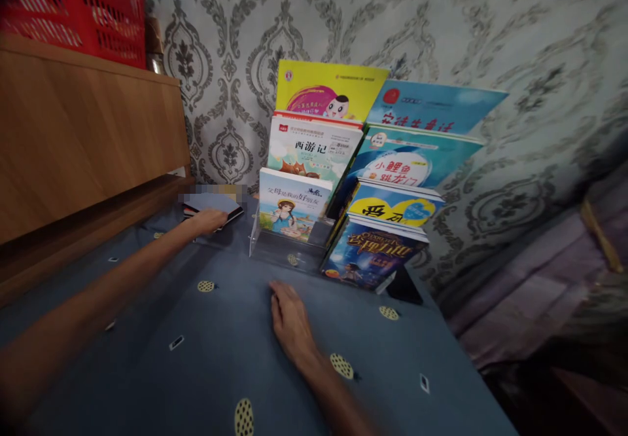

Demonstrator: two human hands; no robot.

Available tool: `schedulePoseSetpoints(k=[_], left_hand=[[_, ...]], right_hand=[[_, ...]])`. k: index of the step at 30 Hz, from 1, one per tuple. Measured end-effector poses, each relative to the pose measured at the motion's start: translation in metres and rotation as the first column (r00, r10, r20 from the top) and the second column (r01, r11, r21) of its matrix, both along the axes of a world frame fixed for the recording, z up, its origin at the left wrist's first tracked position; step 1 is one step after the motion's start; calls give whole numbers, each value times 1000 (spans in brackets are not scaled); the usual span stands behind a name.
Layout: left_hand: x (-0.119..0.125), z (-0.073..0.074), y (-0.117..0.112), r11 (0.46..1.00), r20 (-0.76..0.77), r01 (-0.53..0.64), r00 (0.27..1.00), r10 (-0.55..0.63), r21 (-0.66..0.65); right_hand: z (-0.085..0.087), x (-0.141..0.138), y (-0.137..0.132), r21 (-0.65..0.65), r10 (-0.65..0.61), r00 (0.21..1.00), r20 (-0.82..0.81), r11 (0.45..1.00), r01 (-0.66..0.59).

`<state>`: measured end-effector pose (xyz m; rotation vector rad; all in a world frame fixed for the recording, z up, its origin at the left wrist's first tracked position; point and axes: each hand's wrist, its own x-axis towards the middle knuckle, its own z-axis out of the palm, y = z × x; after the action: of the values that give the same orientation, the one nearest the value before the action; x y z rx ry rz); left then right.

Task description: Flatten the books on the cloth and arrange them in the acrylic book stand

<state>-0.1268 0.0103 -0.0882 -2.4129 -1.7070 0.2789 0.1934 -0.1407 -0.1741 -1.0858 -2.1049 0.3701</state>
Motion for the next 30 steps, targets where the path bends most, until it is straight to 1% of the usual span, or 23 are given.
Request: schedulePoseSetpoints(k=[5,8,10,13,17,19,21,25,30], left_hand=[[-17,1,-23,996,-26,76,997,-75,44],[-29,-1,-42,993,-36,95,995,-92,77],[-35,-3,-50,990,-33,88,996,-85,111],[-41,-7,-51,987,-11,27,1000,-25,161],[-42,-13,-41,979,28,-80,997,76,189],[-41,-16,-40,976,40,-102,995,96,191],[-39,-17,-44,977,42,-102,994,96,189],[-34,-19,-68,982,34,-77,997,73,174],[-21,-24,-113,993,20,-40,999,38,109]], right_hand=[[-1,0,0,10,-5,1000,21,1000,5],[2,0,0,2,19,1000,18,1000,-19],[3,0,0,1,23,1000,20,1000,-24],[5,0,-1,-1,14,999,35,1000,-14],[9,0,-2,-4,22,999,49,1000,-22],[10,-1,-2,-6,28,998,48,1000,-28],[9,-1,-1,-4,30,999,38,1000,-30],[4,-1,0,9,26,1000,7,1000,-26],[4,-1,1,18,44,999,22,999,-44]])
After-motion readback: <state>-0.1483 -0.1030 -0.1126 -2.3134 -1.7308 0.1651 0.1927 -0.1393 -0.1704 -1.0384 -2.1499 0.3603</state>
